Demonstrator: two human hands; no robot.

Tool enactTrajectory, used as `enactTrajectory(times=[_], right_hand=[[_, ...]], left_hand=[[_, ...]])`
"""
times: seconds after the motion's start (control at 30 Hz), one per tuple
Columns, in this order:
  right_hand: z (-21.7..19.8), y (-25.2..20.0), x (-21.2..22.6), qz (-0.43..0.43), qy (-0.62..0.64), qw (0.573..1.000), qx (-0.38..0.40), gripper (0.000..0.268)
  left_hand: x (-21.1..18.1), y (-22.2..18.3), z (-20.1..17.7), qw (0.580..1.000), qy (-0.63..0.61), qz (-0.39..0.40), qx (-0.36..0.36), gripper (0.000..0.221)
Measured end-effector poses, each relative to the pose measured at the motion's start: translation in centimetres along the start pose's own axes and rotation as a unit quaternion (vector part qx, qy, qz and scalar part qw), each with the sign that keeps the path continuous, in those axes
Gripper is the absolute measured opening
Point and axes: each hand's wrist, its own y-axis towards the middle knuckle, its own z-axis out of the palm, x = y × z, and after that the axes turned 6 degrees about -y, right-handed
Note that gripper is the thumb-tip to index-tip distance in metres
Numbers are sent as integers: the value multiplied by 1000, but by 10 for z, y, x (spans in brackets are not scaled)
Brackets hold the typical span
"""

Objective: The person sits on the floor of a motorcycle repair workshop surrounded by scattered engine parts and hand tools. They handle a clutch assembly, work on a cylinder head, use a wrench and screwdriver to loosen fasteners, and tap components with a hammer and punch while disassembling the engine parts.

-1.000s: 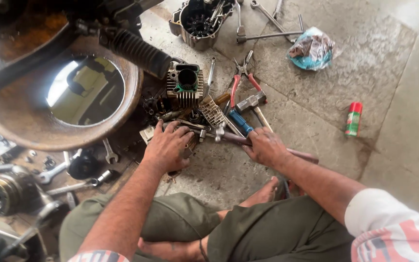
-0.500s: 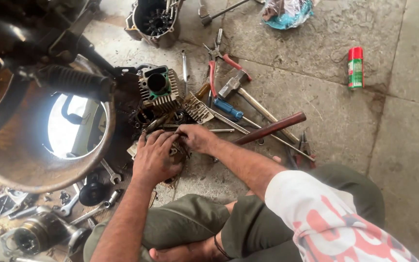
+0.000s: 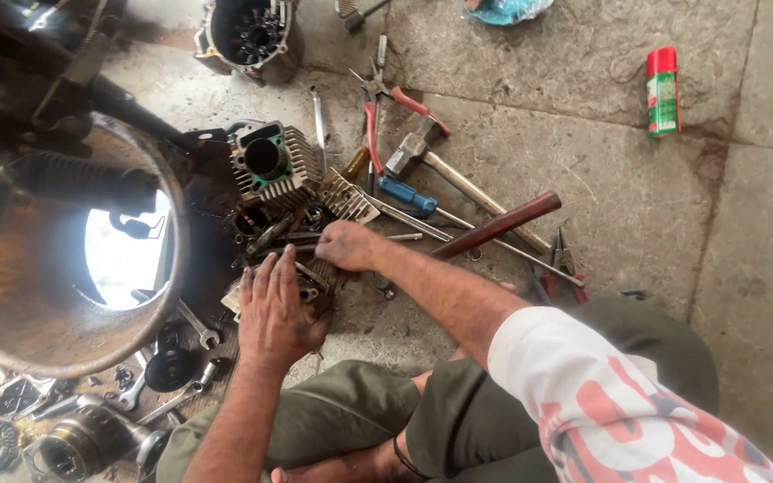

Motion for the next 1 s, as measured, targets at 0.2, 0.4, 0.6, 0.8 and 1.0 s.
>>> enactTrajectory(times=[0.2, 0.4, 0.6, 0.8, 1.0], right_hand=[[22, 30, -19, -120, -101, 988, -4, 28], [10, 7, 3, -90, -137, 986, 37, 29], [15, 9, 8, -79, -169, 982, 33, 34], [29, 27, -5, -83, -201, 976, 0, 36], [45, 72, -17, -238, -536, 810, 17, 31]], left_hand=[[2, 1, 11, 999, 17, 6, -32, 118], [-1, 0, 12, 999, 27, 0, -35, 113], [3, -7, 23, 995, 12, 35, -98, 108], [0, -9, 18, 992, -17, 47, -119, 109], [1, -11, 16, 990, -30, 55, -126, 109]])
